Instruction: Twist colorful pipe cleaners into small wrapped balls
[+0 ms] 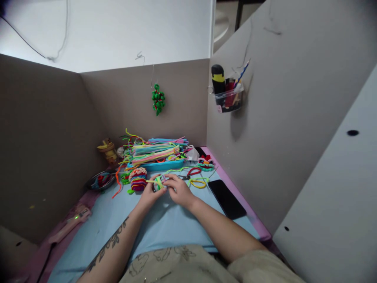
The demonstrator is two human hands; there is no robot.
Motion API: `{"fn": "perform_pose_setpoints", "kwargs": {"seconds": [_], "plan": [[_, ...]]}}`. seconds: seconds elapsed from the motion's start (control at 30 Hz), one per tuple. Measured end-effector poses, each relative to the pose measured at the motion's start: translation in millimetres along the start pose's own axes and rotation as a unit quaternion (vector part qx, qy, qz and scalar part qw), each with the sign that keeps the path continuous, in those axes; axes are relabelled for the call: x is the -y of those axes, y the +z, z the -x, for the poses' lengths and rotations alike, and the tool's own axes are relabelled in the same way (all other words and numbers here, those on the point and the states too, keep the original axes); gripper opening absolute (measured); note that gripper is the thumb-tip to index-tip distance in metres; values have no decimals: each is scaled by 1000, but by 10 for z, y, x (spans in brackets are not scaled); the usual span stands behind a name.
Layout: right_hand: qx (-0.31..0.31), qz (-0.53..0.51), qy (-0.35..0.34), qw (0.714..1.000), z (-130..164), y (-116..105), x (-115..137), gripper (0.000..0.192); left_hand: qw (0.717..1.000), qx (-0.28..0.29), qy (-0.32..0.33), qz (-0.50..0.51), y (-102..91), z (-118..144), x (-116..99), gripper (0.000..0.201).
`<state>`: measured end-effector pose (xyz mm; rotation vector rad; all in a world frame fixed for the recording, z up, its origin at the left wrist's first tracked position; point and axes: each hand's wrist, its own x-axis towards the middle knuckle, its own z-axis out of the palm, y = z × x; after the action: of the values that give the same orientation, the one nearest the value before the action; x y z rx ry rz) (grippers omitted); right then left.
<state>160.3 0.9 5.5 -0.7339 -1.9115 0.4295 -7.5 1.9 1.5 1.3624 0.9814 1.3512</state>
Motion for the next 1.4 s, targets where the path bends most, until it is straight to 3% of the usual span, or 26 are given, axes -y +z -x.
{"fn": "perform_pose_setpoints", "kwargs": {"seconds": [0.13, 0.27, 0.37, 0.53, 0.67, 0.87, 1.1, 1.27, 1.4], "plan": [[-52, 0, 16, 999, -17, -10, 24, 22, 993, -21, 78, -90, -15, -3, 55, 61], [-24, 21, 12, 999, -16, 35, 63, 17, 954, 36, 179, -238, -14, -1, 141, 60], [-22, 36, 24, 999, -20, 80, 83, 7, 933, 74, 201, -290, -1, 7, 180, 59], [-53, 6, 110, 992, -61, 61, 7, 3, 940, 71, 167, -289, -2, 6, 171, 55], [-35, -87, 199, 976, -97, 0, -111, 9, 964, 85, 81, -237, -9, 6, 144, 66], [-41, -146, 215, 965, -100, 43, -127, 15, 975, 125, 35, -180, 38, 40, 88, 71], [-88, -129, 223, 962, -93, 102, -131, 16, 979, 133, 23, -149, 67, 56, 22, 58], [-100, -227, 274, 929, -100, 54, -162, 28, 990, 62, -6, -128, 16, 7, 98, 56], [5, -343, 348, 873, -83, 55, -138, 40, 994, 53, 2, -99, -8, -19, 141, 62]]}}
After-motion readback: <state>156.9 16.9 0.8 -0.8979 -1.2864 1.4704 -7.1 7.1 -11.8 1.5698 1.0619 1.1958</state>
